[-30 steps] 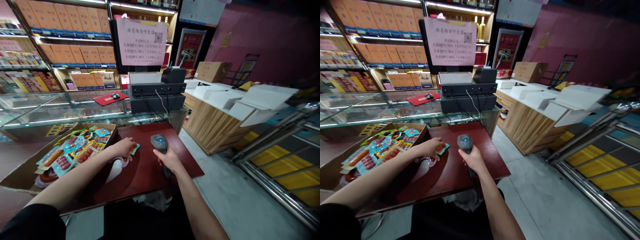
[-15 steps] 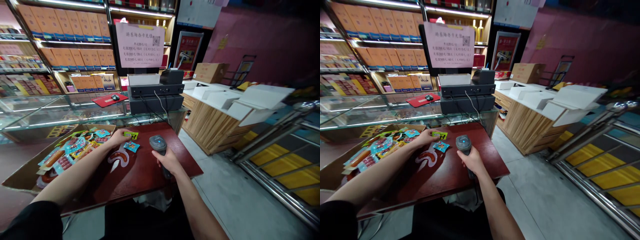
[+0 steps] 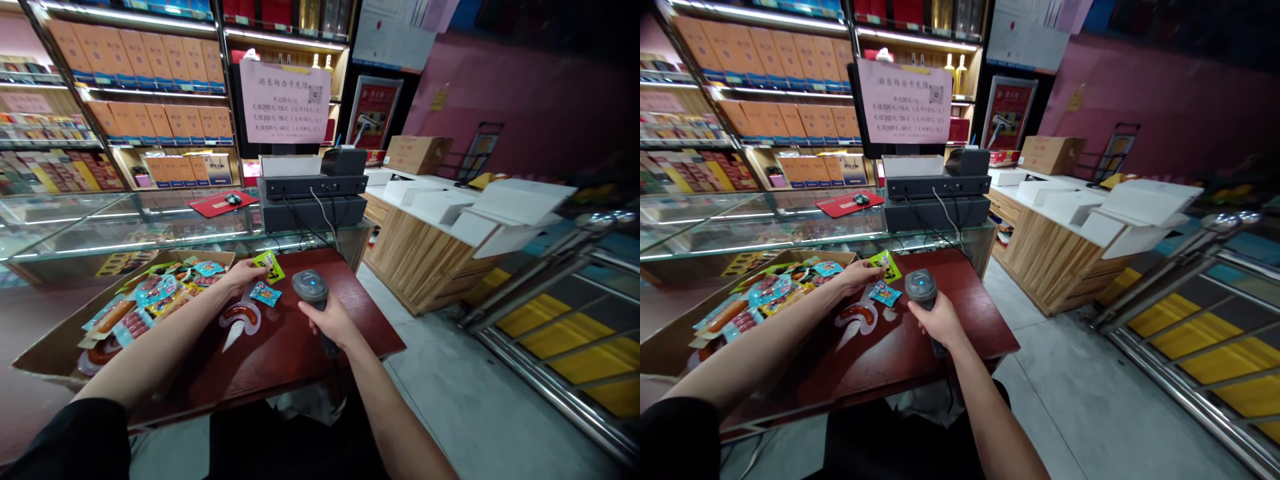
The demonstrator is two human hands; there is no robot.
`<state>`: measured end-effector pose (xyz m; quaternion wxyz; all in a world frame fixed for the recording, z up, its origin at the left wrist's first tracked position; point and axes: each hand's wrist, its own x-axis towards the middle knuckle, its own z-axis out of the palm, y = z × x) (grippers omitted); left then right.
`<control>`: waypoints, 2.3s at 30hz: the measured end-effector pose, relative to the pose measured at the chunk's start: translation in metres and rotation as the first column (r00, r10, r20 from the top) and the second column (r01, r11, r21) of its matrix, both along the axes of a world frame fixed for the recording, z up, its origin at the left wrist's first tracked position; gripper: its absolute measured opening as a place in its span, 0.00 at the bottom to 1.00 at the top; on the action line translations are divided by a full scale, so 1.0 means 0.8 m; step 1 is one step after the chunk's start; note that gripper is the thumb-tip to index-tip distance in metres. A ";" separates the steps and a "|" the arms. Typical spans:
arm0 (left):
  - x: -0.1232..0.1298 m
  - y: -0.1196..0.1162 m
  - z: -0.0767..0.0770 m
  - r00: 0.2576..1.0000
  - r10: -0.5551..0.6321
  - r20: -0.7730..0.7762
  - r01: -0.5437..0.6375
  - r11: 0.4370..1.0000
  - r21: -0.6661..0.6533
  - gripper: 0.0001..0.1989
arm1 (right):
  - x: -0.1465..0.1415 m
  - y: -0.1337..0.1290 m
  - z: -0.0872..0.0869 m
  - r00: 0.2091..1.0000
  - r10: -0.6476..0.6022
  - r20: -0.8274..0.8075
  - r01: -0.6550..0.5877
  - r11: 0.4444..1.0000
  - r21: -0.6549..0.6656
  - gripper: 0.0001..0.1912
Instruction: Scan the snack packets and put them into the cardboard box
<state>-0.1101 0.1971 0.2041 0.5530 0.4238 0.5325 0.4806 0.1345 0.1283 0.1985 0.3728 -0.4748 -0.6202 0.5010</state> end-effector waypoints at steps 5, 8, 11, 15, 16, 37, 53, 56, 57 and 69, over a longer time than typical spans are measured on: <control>-0.004 -0.003 0.003 0.996 -0.094 0.013 0.094 0.995 -0.037 0.23 | -0.016 0.003 0.004 0.999 0.028 0.018 -0.027 0.999 -0.022 0.14; -0.004 -0.005 0.002 0.992 -0.122 -0.036 0.123 0.992 0.017 0.27 | -0.024 0.000 0.002 0.999 0.051 0.003 -0.051 0.998 -0.030 0.13; -0.006 -0.002 -0.005 0.992 -0.097 -0.076 0.102 0.993 0.064 0.29 | -0.030 -0.004 -0.007 0.998 0.067 -0.003 -0.067 0.997 -0.027 0.13; -0.012 0.007 -0.017 0.994 -0.028 -0.105 0.036 0.996 0.078 0.25 | -0.035 -0.007 -0.023 0.997 0.070 -0.009 -0.071 0.997 -0.031 0.12; -0.014 0.008 -0.020 0.994 -0.024 -0.104 0.032 0.997 0.074 0.24 | -0.036 -0.007 -0.027 0.998 0.070 -0.008 -0.070 0.997 -0.033 0.12; -0.019 0.004 0.007 0.994 0.044 -0.103 -0.041 0.998 0.037 0.23 | -0.043 -0.005 -0.013 0.995 0.104 0.007 -0.103 0.993 -0.052 0.13; -0.245 -0.129 0.111 0.872 0.488 -0.022 -0.479 0.863 0.162 0.23 | -0.159 -0.002 0.034 0.905 0.425 -0.028 -0.425 0.905 0.002 0.15; -0.245 -0.134 0.111 0.870 0.492 -0.024 -0.481 0.860 0.167 0.22 | -0.164 -0.009 0.038 0.908 0.419 -0.014 -0.419 0.908 -0.008 0.15; -0.240 -0.131 0.109 0.876 0.482 -0.020 -0.472 0.865 0.170 0.21 | -0.163 -0.010 0.040 0.909 0.417 -0.014 -0.418 0.909 -0.015 0.16; -0.089 -0.035 0.063 0.979 0.176 -0.099 -0.173 0.984 0.046 0.27 | -0.080 0.013 0.027 0.974 0.227 0.022 -0.227 0.974 0.009 0.16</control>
